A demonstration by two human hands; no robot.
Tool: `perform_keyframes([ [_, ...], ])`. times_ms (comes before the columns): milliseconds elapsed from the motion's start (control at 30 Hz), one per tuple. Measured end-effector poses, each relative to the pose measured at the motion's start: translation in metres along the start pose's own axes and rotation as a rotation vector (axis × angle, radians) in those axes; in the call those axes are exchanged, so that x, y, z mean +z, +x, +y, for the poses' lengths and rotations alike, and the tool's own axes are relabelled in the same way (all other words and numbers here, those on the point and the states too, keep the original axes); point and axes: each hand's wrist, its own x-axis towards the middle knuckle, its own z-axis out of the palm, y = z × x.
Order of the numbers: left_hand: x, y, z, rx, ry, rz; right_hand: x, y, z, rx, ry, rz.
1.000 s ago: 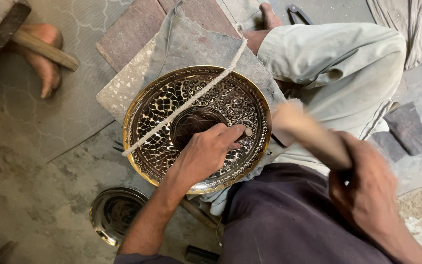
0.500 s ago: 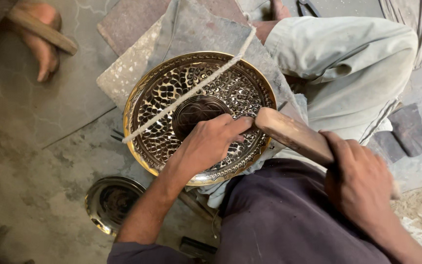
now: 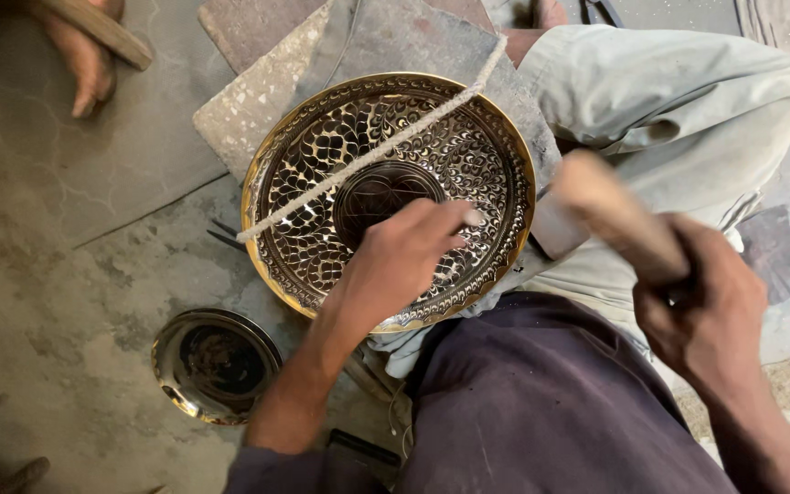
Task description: The person sits on the floor with a large brass tray on their lap and engraves a decorative pattern into its center. They hold a small punch against the metal with one hand and repeatedly strike it with a wooden mallet held in the other hand, repositioning the punch to work across the design, and briefly set the punch down to check the tray before resuming.
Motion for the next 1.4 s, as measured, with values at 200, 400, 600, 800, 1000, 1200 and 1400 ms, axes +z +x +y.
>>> perform_keyframes([
  [200,0.014,-0.03,-0.006,-0.158,-0.145,0.211,-0.002,0.029,-0.014,-0.137,0.111,0.078],
  [400,0.031,-0.042,-0.013,-0.152,-0.119,0.311,-0.018,0.064,-0.045,-0.507,-0.204,0.073],
  [600,0.033,-0.042,-0.013,-0.163,-0.137,0.287,-0.024,0.075,-0.062,-0.375,0.29,-0.198],
  [800,0.031,-0.039,-0.011,-0.154,-0.116,0.286,-0.023,0.079,-0.058,-0.531,0.023,-0.102],
  [1000,0.028,-0.037,-0.009,-0.139,-0.124,0.264,-0.021,0.076,-0.056,-0.332,0.032,-0.21],
  [1200,0.025,-0.035,-0.008,-0.154,-0.098,0.234,-0.025,0.076,-0.056,-0.429,0.072,-0.136],
  [1400,0.022,-0.033,-0.007,-0.14,-0.084,0.216,-0.023,0.076,-0.055,-0.461,0.004,-0.112],
])
